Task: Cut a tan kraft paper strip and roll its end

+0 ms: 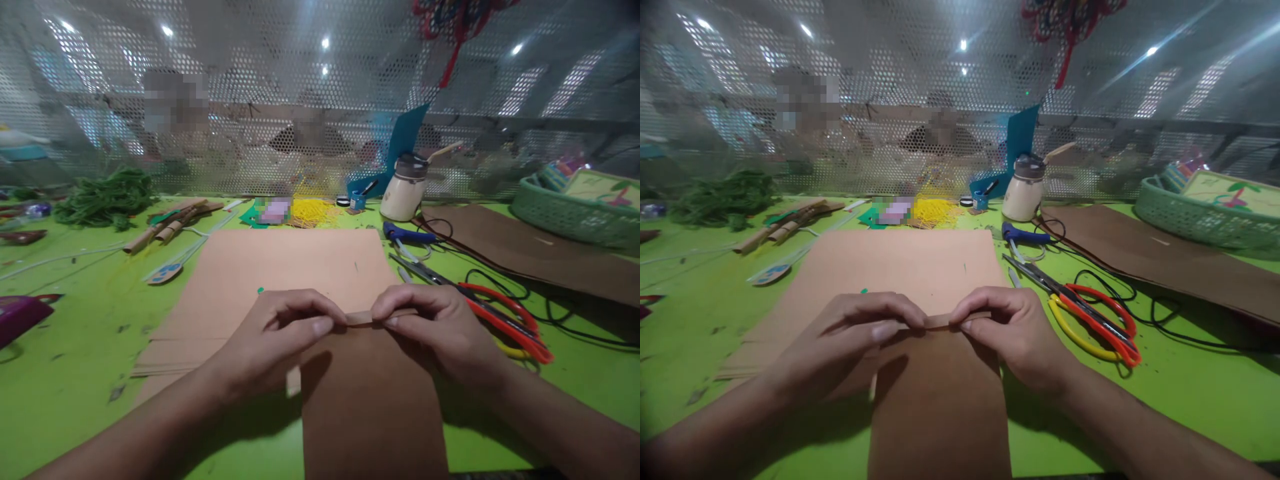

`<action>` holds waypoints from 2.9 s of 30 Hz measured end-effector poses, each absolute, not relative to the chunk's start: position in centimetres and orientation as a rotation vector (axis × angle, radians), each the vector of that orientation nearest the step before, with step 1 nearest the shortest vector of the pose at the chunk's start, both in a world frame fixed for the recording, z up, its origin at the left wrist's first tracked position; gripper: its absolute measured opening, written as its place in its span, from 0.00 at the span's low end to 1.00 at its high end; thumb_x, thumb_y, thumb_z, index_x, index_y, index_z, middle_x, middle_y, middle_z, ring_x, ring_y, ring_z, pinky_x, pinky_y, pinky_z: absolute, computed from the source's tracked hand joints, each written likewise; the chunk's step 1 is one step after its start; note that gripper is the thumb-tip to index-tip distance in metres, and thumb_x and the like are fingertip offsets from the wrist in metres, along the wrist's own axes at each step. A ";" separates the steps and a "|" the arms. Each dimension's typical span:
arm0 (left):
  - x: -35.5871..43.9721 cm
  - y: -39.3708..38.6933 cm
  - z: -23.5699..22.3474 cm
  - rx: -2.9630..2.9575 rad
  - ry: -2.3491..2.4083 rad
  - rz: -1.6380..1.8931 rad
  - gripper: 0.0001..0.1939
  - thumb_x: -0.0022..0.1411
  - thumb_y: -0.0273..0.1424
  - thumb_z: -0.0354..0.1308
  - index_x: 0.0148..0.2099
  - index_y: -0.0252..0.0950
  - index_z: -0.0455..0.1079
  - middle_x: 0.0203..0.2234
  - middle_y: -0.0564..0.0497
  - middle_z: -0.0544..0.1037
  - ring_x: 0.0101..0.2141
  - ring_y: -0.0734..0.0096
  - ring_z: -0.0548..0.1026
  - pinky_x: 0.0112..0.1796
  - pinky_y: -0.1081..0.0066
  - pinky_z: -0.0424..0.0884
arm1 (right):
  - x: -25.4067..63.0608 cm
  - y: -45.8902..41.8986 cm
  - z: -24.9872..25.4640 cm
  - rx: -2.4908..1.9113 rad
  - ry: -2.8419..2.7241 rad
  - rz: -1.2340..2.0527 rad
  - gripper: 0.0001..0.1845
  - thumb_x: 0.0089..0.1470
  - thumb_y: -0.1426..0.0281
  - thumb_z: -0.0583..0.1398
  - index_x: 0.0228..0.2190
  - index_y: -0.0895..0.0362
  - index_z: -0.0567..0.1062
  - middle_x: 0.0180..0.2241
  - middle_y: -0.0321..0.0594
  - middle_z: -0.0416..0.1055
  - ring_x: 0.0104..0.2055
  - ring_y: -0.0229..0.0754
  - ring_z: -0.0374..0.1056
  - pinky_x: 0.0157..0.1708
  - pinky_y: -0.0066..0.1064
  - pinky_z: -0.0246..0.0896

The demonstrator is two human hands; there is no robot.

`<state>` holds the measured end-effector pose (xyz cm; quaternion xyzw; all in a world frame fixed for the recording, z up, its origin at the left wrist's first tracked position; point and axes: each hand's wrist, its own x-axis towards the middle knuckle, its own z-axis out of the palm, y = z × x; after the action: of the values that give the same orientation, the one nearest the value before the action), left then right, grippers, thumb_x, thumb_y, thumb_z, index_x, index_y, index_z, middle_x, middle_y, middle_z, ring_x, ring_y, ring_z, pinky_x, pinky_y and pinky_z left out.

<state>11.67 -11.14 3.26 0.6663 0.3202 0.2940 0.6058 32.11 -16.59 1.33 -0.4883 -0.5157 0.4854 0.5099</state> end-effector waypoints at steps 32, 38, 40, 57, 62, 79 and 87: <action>12.9 -11.5 2.5 1.461 0.793 0.542 0.14 0.51 0.32 0.59 0.41 0.32 0.68 0.22 0.53 0.69 0.22 0.78 0.64 0.23 0.77 0.58 | 30.5 -16.7 1.9 -1.382 -1.426 1.203 0.09 0.47 0.67 0.62 0.22 0.61 0.72 0.21 0.34 0.64 0.23 0.32 0.57 0.24 0.24 0.51; 12.9 -11.4 2.1 1.573 0.875 0.411 0.16 0.53 0.40 0.57 0.27 0.30 0.69 0.18 0.52 0.69 0.20 0.77 0.63 0.21 0.77 0.54 | 30.3 -16.6 1.7 -1.386 -1.410 1.258 0.10 0.48 0.66 0.61 0.23 0.61 0.71 0.21 0.34 0.64 0.24 0.32 0.56 0.23 0.24 0.50; 12.8 -11.4 2.2 1.581 0.879 0.402 0.16 0.53 0.41 0.57 0.26 0.31 0.69 0.17 0.53 0.68 0.19 0.77 0.62 0.20 0.77 0.53 | 30.3 -16.5 1.7 -1.388 -1.400 1.273 0.11 0.48 0.66 0.62 0.23 0.61 0.71 0.21 0.34 0.64 0.24 0.31 0.56 0.23 0.24 0.50; 12.4 -10.7 1.4 1.418 0.872 0.347 0.19 0.52 0.44 0.58 0.28 0.31 0.68 0.19 0.51 0.69 0.19 0.76 0.64 0.20 0.76 0.52 | 31.3 -16.2 1.1 -1.239 -1.348 1.393 0.16 0.52 0.59 0.58 0.26 0.61 0.73 0.23 0.35 0.63 0.25 0.32 0.56 0.25 0.25 0.50; 12.3 -10.9 1.6 1.313 0.824 0.311 0.19 0.54 0.44 0.57 0.30 0.30 0.68 0.21 0.50 0.70 0.20 0.77 0.64 0.21 0.76 0.53 | 31.4 -16.3 1.2 -1.254 -1.403 1.357 0.11 0.47 0.64 0.63 0.32 0.59 0.75 0.30 0.38 0.70 0.30 0.35 0.62 0.30 0.26 0.55; 12.4 -11.0 1.7 1.033 0.753 0.407 0.12 0.54 0.37 0.58 0.28 0.32 0.65 0.18 0.54 0.66 0.18 0.80 0.61 0.21 0.77 0.54 | 31.2 -16.0 1.2 -1.346 -1.116 1.369 0.16 0.45 0.60 0.63 0.22 0.60 0.69 0.20 0.33 0.62 0.21 0.31 0.54 0.20 0.25 0.45; 12.5 -11.3 2.2 1.071 0.793 0.434 0.11 0.55 0.34 0.56 0.26 0.32 0.64 0.17 0.55 0.65 0.17 0.81 0.60 0.20 0.78 0.52 | 31.2 -16.1 1.1 -1.332 -1.109 1.380 0.15 0.47 0.60 0.62 0.22 0.60 0.70 0.19 0.33 0.62 0.20 0.32 0.53 0.20 0.26 0.45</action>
<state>12.54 -11.28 2.17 0.4928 0.3650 0.1994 0.7643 31.20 -16.11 1.15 -0.5380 -0.4478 0.5573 0.4466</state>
